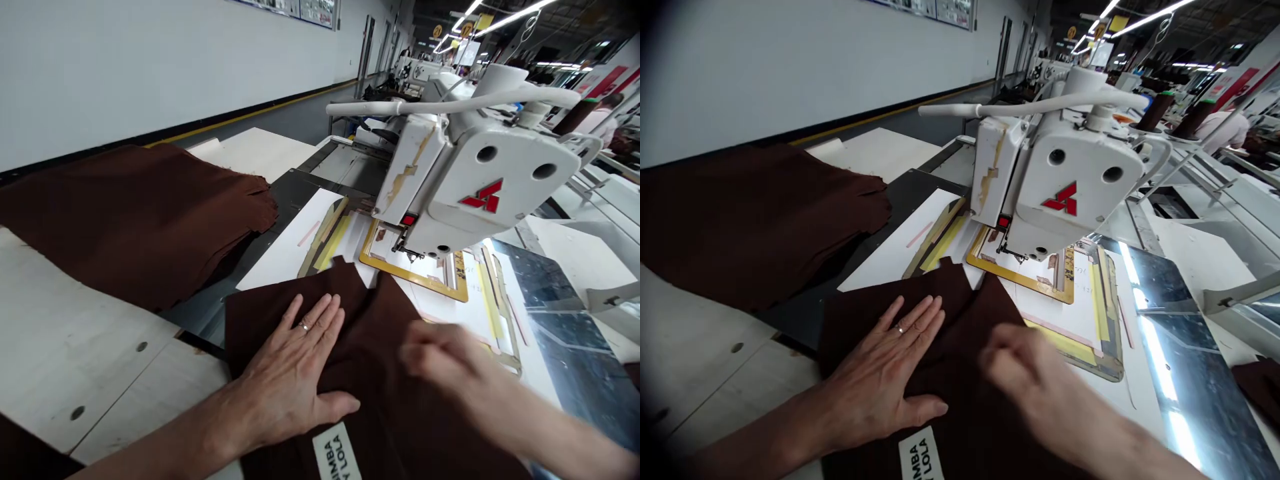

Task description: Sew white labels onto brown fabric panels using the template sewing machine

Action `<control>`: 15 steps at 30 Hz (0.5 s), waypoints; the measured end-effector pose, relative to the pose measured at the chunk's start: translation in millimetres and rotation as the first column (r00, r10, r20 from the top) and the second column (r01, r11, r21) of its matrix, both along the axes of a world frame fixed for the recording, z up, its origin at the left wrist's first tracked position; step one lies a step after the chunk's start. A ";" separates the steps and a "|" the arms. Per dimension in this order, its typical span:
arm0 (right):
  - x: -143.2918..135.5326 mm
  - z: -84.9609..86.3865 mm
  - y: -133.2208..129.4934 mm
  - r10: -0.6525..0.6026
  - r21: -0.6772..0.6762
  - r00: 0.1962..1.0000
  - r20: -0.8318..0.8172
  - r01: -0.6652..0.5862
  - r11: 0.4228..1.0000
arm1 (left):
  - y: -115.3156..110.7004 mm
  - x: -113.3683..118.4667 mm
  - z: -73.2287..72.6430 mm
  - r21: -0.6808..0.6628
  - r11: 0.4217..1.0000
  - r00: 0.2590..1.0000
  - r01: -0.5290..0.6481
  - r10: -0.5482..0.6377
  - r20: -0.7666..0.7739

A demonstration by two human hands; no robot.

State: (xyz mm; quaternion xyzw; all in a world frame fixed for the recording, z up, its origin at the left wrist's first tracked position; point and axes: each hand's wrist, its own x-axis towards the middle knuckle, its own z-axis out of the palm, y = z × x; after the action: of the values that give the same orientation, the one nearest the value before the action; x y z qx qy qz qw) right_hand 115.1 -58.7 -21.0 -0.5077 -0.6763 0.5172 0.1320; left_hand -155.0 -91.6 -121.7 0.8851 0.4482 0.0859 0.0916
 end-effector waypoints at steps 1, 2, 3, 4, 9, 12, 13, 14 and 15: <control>17.4 7.1 -0.4 -0.091 0.066 0.994 0.052 0.088 0.994 | 1.3 -1.0 -1.3 0.005 1.000 1.000 -0.008 0.008 0.017; 32.6 12.1 -0.9 -0.171 0.151 0.979 0.108 0.154 0.976 | 2.6 -1.9 -2.5 0.008 1.000 0.999 -0.017 0.017 0.035; 44.1 14.4 -1.7 -0.220 0.220 0.966 0.136 0.187 0.957 | 3.6 -2.4 -3.3 0.008 1.000 0.998 -0.022 0.021 0.051; 51.0 13.6 -3.0 -0.216 0.247 0.965 0.147 0.175 0.953 | 4.3 -2.5 -3.4 0.007 1.000 0.998 -0.018 0.018 0.064; 27.1 -24.2 -10.9 0.086 0.354 0.982 0.166 -0.141 0.924 | -3.7 4.1 11.4 0.090 0.996 0.987 0.005 -0.020 0.160; 7.8 -53.0 -13.2 0.107 0.497 0.975 0.193 -0.191 0.847 | -10.8 16.0 27.8 0.070 0.987 0.971 0.142 -0.153 0.185; 5.4 -61.1 -13.6 0.095 0.543 0.974 0.204 -0.193 0.817 | -11.3 21.2 33.0 0.029 0.980 0.966 0.196 -0.198 0.164; 4.8 -68.1 -14.1 0.085 0.587 0.973 0.216 -0.199 0.785 | -10.5 26.5 37.9 -0.023 0.973 0.966 0.230 -0.225 0.129; 5.6 -73.8 -14.6 0.073 0.628 0.971 0.228 -0.204 0.751 | -8.4 31.5 42.5 -0.075 0.968 0.968 0.240 -0.233 0.088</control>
State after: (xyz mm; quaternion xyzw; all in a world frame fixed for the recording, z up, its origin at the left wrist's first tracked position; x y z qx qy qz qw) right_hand 120.7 -73.2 -94.8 -0.4258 -0.8583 0.2095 0.1954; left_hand -123.5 -100.1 -79.2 0.9234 0.3387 0.0900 0.1566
